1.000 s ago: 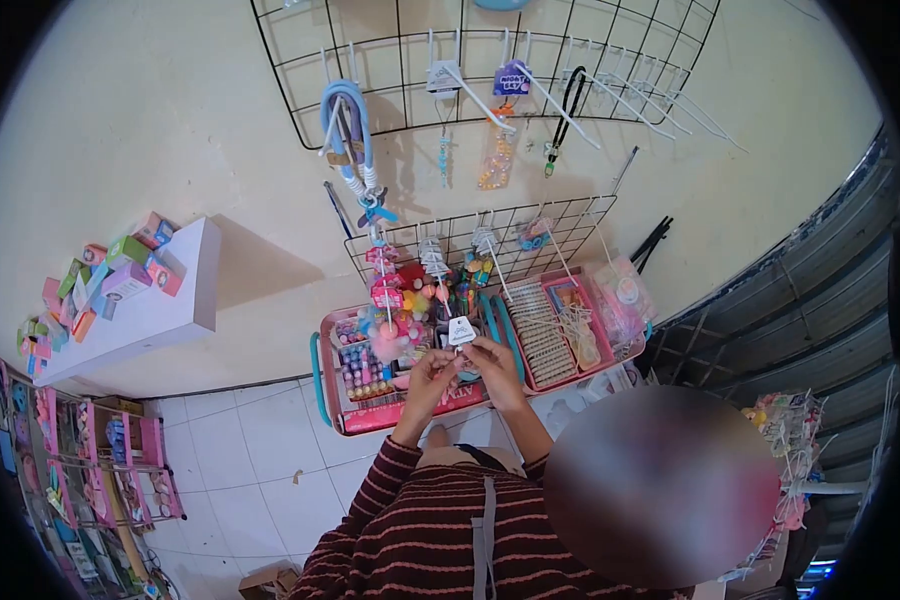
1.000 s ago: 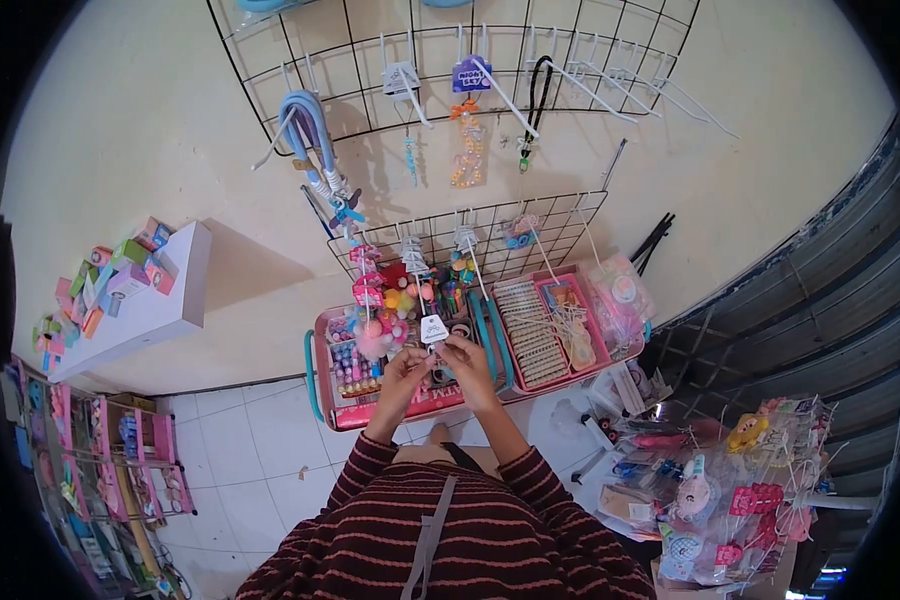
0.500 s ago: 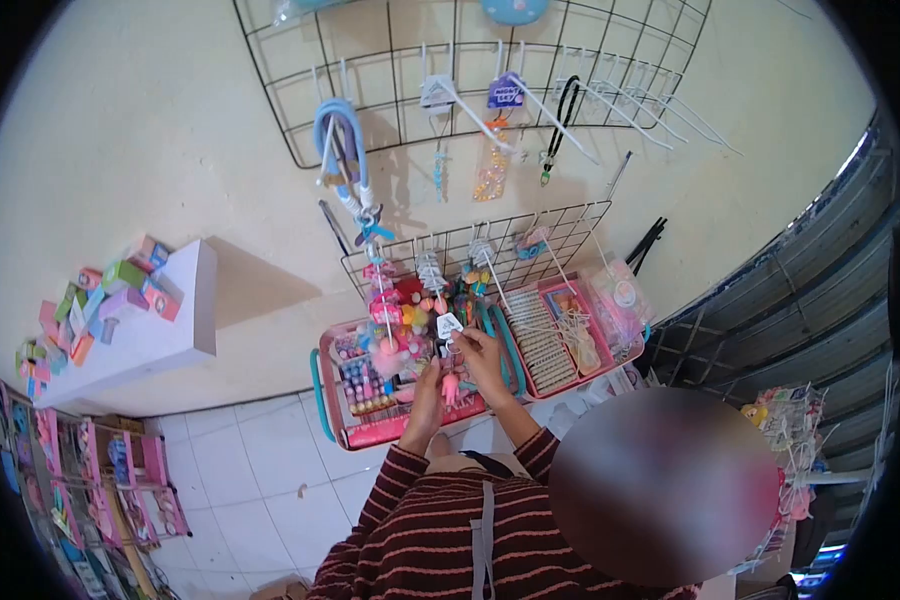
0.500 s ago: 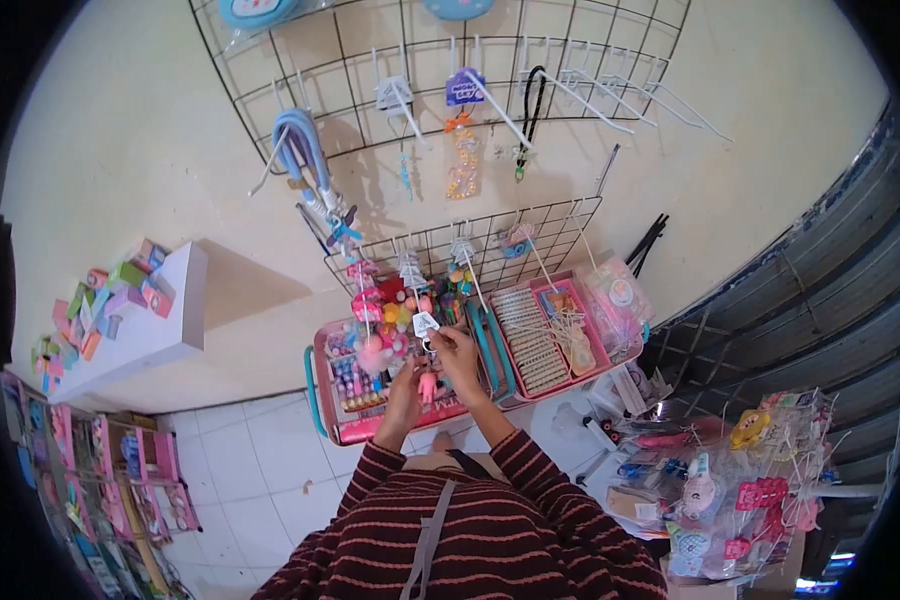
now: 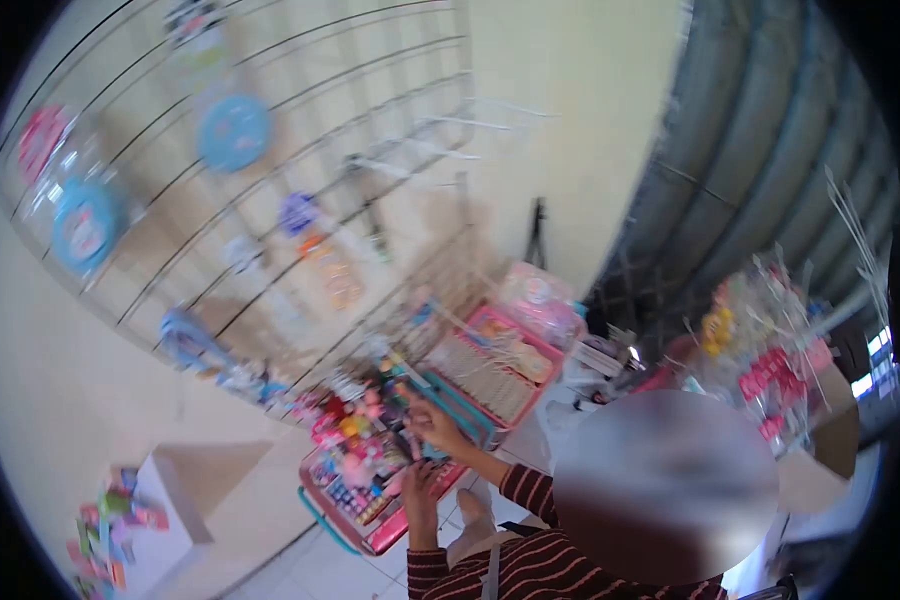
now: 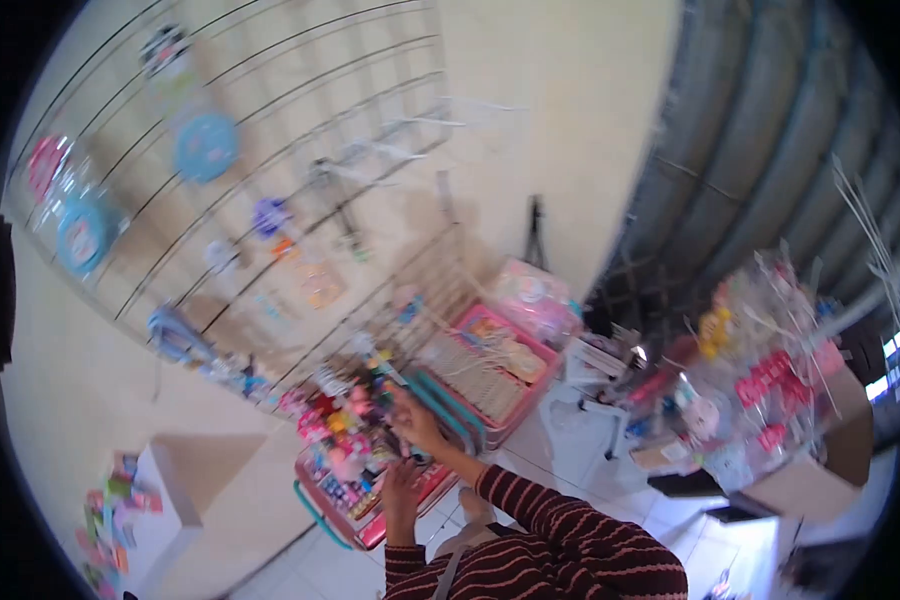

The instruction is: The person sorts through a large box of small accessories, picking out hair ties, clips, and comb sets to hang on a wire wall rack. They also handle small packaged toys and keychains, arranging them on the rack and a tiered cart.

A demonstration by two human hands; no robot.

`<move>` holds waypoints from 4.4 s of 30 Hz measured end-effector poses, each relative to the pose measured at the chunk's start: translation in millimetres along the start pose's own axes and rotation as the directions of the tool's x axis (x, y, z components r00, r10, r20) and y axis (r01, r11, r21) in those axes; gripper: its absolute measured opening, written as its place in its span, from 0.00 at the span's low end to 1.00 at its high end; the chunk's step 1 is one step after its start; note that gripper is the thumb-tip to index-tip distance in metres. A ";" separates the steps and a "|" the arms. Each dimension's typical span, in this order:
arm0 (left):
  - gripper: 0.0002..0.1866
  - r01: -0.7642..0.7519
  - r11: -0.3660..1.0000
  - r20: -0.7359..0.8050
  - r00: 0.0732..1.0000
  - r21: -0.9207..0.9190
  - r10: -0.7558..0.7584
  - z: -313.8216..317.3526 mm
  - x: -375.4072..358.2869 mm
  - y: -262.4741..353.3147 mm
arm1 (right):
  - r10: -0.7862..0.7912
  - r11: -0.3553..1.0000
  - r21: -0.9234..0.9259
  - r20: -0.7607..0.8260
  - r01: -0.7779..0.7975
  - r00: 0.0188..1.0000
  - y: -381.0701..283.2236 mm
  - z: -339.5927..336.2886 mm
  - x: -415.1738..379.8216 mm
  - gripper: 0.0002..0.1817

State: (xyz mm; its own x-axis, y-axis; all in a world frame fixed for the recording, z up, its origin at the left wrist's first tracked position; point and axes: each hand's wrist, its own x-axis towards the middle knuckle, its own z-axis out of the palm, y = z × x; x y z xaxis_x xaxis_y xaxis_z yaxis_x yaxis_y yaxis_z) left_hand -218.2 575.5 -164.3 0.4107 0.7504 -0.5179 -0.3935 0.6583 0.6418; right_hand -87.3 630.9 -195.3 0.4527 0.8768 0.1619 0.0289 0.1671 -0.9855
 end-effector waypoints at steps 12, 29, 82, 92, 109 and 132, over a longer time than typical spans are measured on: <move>0.07 -0.090 0.908 0.568 0.804 0.410 -0.177 155.6 -88.0 -81.1 | 0.320 0.914 -0.266 0.015 -0.305 0.947 -135.4 -262.0 -268.6 0.13; 0.09 -0.099 0.603 0.598 -0.082 0.791 -0.798 312.6 -322.9 -350.6 | 0.250 0.932 0.164 -0.937 -0.324 0.244 -229.7 -380.1 -617.4 0.12; 0.16 -0.841 -0.325 0.532 0.529 0.433 -0.661 568.8 -349.7 -845.8 | 0.685 -0.214 -0.431 -0.706 -0.877 0.179 -161.3 -964.4 -691.5 0.19; 0.12 -0.760 0.344 0.760 0.287 0.551 -0.583 620.5 -372.1 -799.3 | 0.648 -0.054 -0.382 -0.716 -0.923 0.259 -143.0 -957.8 -697.3 0.24; 0.11 0.090 0.978 0.638 0.768 -0.188 0.052 587.6 -443.2 -543.5 | 0.232 0.769 0.637 -0.213 -0.046 0.949 -352.6 -901.8 -583.3 0.09; 0.26 0.354 0.879 0.605 0.790 -0.320 -0.098 227.4 -411.3 -332.8 | 0.107 0.383 0.621 0.706 -0.684 0.700 -316.9 -406.3 -402.6 0.08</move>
State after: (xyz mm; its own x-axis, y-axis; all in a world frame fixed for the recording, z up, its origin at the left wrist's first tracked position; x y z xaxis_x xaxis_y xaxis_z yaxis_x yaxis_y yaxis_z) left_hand -69.2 34.1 -36.3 0.8608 0.4921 -0.1300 -0.4635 0.8634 0.1992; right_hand 83.4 41.8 31.4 -0.3091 0.9500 0.0439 -0.8516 -0.2560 -0.4575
